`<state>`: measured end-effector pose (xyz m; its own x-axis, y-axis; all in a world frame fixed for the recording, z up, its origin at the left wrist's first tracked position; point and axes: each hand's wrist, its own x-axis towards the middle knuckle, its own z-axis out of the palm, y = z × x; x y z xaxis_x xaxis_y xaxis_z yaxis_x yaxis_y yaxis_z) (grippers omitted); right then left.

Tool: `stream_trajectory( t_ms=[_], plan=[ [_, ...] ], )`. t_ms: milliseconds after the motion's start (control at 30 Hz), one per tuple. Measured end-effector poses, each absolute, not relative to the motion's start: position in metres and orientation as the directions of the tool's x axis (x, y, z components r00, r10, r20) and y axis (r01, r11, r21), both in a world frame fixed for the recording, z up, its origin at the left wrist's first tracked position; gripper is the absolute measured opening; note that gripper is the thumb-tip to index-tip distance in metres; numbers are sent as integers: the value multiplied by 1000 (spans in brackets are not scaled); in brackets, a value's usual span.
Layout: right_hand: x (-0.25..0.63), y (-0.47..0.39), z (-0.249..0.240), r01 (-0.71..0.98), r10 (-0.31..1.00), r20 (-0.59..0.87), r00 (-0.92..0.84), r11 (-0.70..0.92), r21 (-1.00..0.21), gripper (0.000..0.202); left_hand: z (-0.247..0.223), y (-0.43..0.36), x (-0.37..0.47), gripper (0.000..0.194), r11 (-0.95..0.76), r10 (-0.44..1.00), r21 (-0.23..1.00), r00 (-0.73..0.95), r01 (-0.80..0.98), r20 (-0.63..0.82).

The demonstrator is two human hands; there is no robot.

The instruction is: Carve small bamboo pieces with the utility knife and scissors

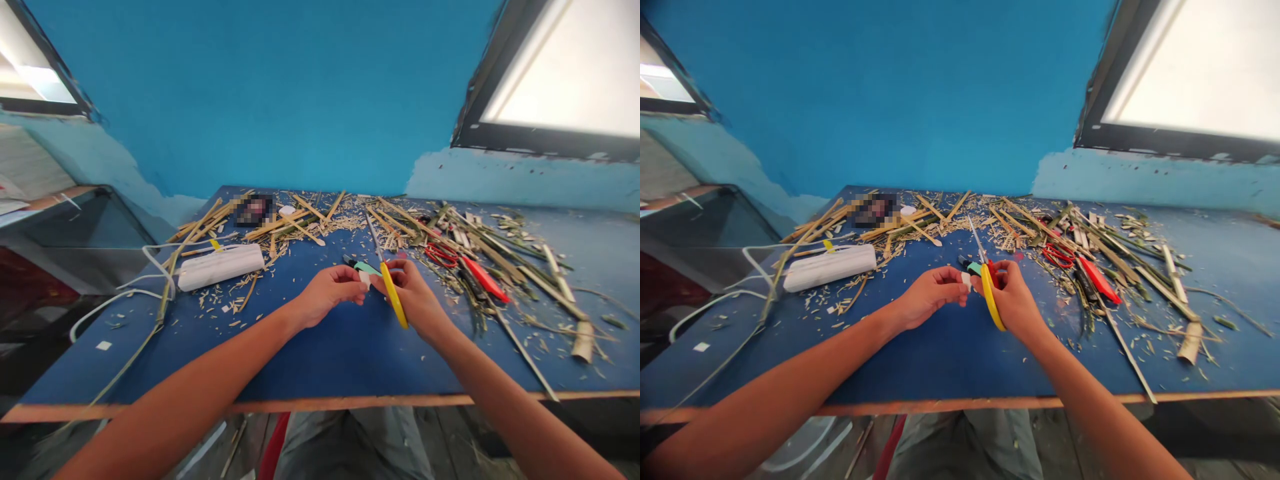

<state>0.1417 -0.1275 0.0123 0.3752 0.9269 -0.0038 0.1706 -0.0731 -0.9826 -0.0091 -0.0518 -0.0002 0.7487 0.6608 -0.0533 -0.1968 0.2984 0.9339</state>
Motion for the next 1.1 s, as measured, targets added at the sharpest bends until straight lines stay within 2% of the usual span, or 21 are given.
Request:
stream_trajectory(
  t_ms=[100, 233, 433, 533, 767, 1100],
  plan=[
    [144, -126, 9, 214, 928, 24, 373, -61, -975, 49, 0, -52, -8, 22, 311, 672, 930, 737, -197, -68],
    [148, -129, 3, 357, 915, 97, 391, -54, -933, 50, -2, -49, -7, 25, 294, 738, 930, 670, -218, -76],
    [149, -142, -5, 633, 888, 250, 385, -57, -772, 61, -5, -44, -7, 26, 271, 839, 914, 540, -300, -72],
    [149, -146, -12, 714, 881, 315, 352, -36, -699, 64, -4, -44, -7, 26, 254, 860, 913, 506, -319, -63],
    [145, -147, -18, 785, 890, 338, 307, -36, -619, 60, -3, -44, -7, 18, 240, 871, 912, 489, -332, -51],
    [146, -146, -16, 747, 904, 307, 298, -21, -664, 54, 1, -46, -7, 19, 276, 842, 904, 537, -326, -63]
  ],
)
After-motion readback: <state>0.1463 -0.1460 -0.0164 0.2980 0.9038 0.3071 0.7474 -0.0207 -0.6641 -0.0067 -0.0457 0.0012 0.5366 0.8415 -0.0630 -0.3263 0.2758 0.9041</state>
